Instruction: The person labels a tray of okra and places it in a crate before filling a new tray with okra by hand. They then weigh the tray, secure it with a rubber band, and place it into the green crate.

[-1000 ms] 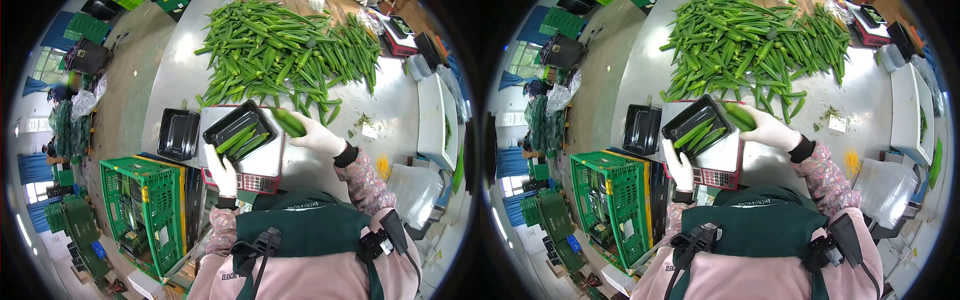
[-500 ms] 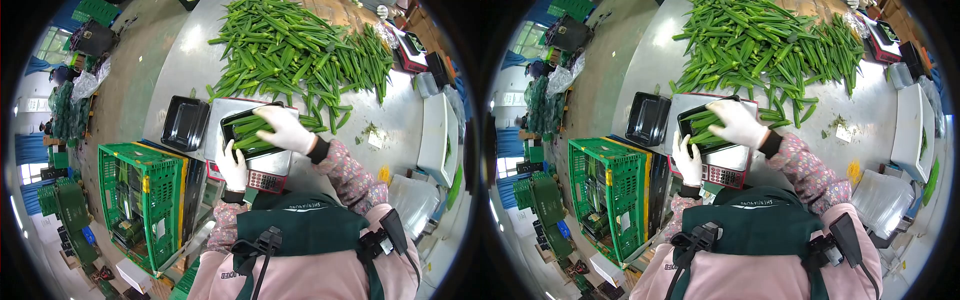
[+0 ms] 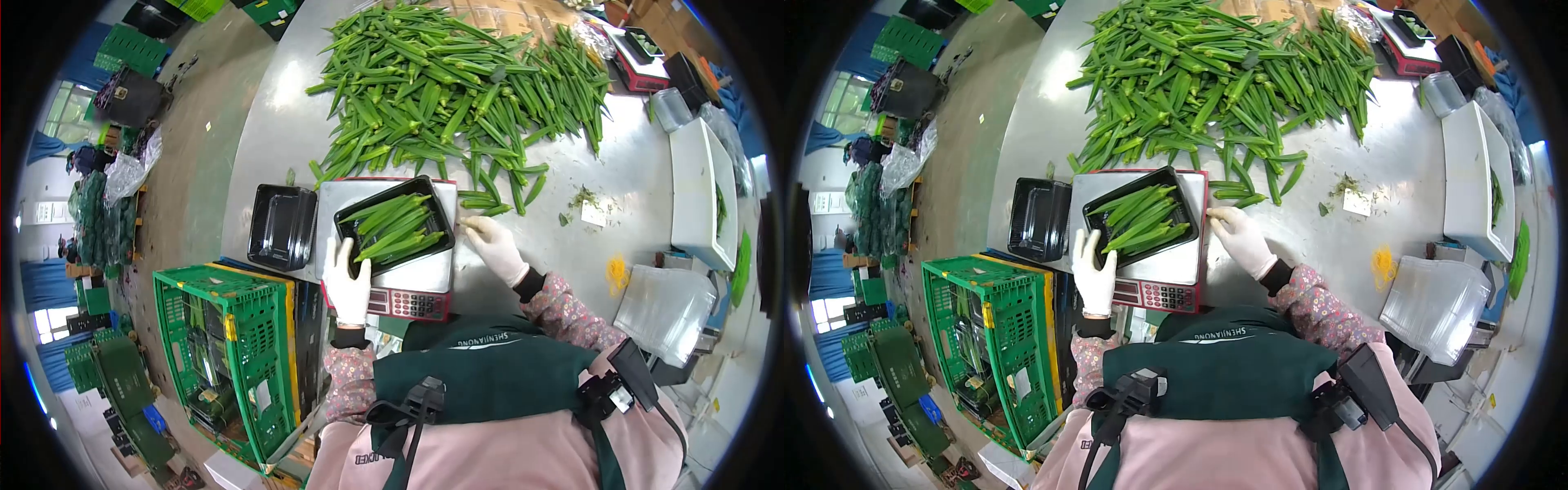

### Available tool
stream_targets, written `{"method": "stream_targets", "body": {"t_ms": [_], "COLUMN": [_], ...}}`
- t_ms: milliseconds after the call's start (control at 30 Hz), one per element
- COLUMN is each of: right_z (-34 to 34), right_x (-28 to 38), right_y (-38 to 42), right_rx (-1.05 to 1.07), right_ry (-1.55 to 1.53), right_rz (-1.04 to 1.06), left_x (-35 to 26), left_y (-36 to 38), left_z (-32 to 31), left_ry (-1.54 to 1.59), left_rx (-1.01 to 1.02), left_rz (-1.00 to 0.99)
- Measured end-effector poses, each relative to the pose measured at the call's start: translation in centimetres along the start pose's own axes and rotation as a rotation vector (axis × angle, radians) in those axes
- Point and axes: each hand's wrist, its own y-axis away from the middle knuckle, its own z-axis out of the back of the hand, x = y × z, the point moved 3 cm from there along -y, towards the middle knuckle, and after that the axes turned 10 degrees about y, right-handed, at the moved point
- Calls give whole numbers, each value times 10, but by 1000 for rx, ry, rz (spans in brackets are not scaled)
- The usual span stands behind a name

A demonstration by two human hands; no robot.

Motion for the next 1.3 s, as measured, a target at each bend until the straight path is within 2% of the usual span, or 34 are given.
{"method": "stream_targets", "body": {"t_ms": [67,133,200,233,300,467,533,667,700,733,800,867,933,1000,1067,1100,1133,1167,1200,1233,1267,1300], "right_z": [5,9,15,15,15,15,11,13,16,18,19,23,40,64,96,120,148,188,238,298,339,379], "right_x": [-14,-27,-36,-41,-44,-67,-74,-74,-72,-74,-84,-93,-87,-98,-121,-145,-172,-188,-212,-241,-193,-202], "right_y": [14,23,29,31,29,-6,-22,-36,-34,-31,-22,-11,2,10,23,27,30,28,28,31,34,34], "right_rx": [-17,-78,-87,-92,-112,-158,-158,-133,-236,-233,117,57,-62,-126,-159,-238,-273,-259,-373,-419,-701,-954], "right_ry": [5,-10,174,177,378,628,806,824,864,864,1042,1069,827,767,316,342,76,-125,76,388,-161,-364], "right_rz": [-89,-84,-52,-55,108,156,174,125,222,222,52,92,138,36,-357,-383,-550,-632,-519,-264,-495,-365], "left_x": [-20,-27,-36,-34,-26,-15,-14,-22,-22,-23,-25,-26,-25,-23,-25,-26,-28,-29,-29,-28,-29,-30], "left_y": [-2,-8,-18,-22,-25,-24,-24,-17,-12,-7,4,13,18,20,21,20,20,20,20,19,19,18], "left_z": [2,-4,-19,-28,-42,-44,-45,-38,-35,-32,-24,-17,-9,0,6,8,10,10,11,10,9,8], "left_ry": [-94,-128,-237,-260,-359,-335,-351,-285,-267,-246,-220,-228,-191,-162,-135,-117,-121,-134,-153,-150,-151,-155], "left_rx": [-92,-18,33,73,110,190,172,43,8,-28,-60,-101,-176,-191,-228,-228,-223,-217,-212,-205,-207,-197], "left_rz": [-66,-93,-176,-157,-223,-187,-209,-174,-159,-146,-132,-114,-146,-146,-168,-155,-131,-142,-151,-166,-167,-167]}}
